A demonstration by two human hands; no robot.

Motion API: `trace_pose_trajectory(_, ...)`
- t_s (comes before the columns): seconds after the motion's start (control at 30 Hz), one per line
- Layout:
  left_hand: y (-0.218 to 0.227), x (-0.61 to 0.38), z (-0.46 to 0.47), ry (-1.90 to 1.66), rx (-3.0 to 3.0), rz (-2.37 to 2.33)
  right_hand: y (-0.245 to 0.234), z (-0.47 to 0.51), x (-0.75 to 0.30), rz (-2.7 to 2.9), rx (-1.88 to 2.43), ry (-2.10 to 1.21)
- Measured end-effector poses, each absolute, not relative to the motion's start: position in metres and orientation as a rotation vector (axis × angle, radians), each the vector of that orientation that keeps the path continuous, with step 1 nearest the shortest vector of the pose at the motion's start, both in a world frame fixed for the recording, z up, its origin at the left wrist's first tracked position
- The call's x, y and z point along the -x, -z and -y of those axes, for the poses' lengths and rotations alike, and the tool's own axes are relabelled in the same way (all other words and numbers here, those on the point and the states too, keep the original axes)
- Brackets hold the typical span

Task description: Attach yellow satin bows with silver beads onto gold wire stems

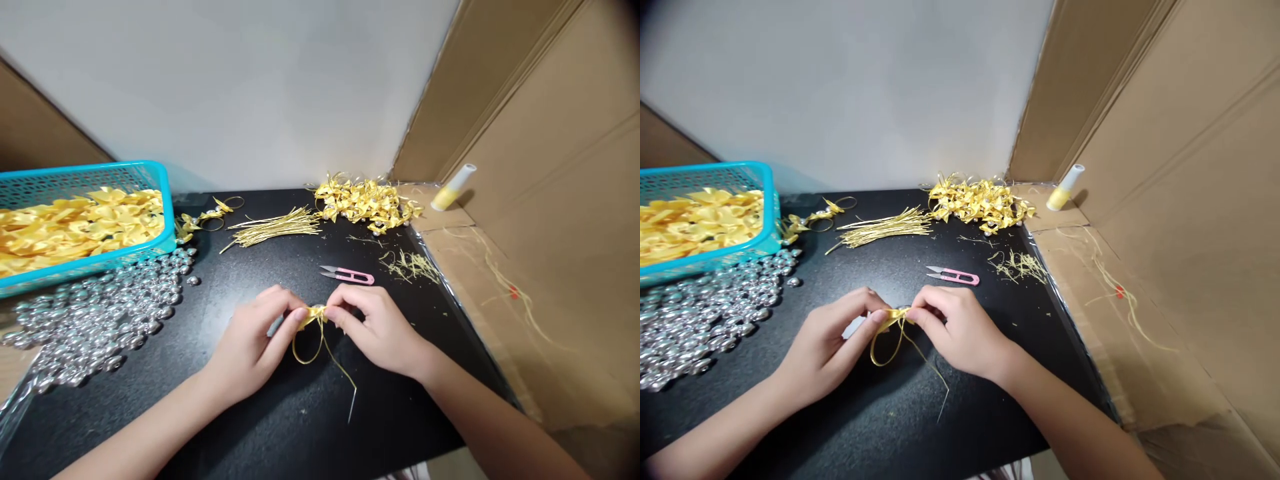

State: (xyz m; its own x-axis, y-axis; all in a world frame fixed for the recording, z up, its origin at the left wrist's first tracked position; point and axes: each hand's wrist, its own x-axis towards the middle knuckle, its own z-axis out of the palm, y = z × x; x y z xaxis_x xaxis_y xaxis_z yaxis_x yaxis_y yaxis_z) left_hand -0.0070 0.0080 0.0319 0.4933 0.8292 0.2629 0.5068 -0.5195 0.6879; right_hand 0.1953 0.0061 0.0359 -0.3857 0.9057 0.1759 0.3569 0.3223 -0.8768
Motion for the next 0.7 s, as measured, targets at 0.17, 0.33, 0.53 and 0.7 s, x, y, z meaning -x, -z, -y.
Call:
trace_pose_trajectory(0.17,-0.032,0.005,-0.007,-0.743,-1.922,-1.1,-0.032,-0.009,-0.198,1.844,1.091,-1.138)
trace_pose_trajectory(0.33,-0.031,0.001,-0.004,-0.847,-2.001,-1.254,-0.02,-0.001,-0.194,1.829,1.056,-0.51)
trace_pose_trajectory(0.53,-0.03,-0.001,0.001,-0.921,-2.129,-1.251,-0.021,0.003,-0.189,2.009,0.987,-0.291)
trace_pose_trajectory(0.7,-0.03,-0.004,0.003,-0.932,-2.151,-1.182,-0.017,0.001,-0.187,1.999,1.048,-0.195)
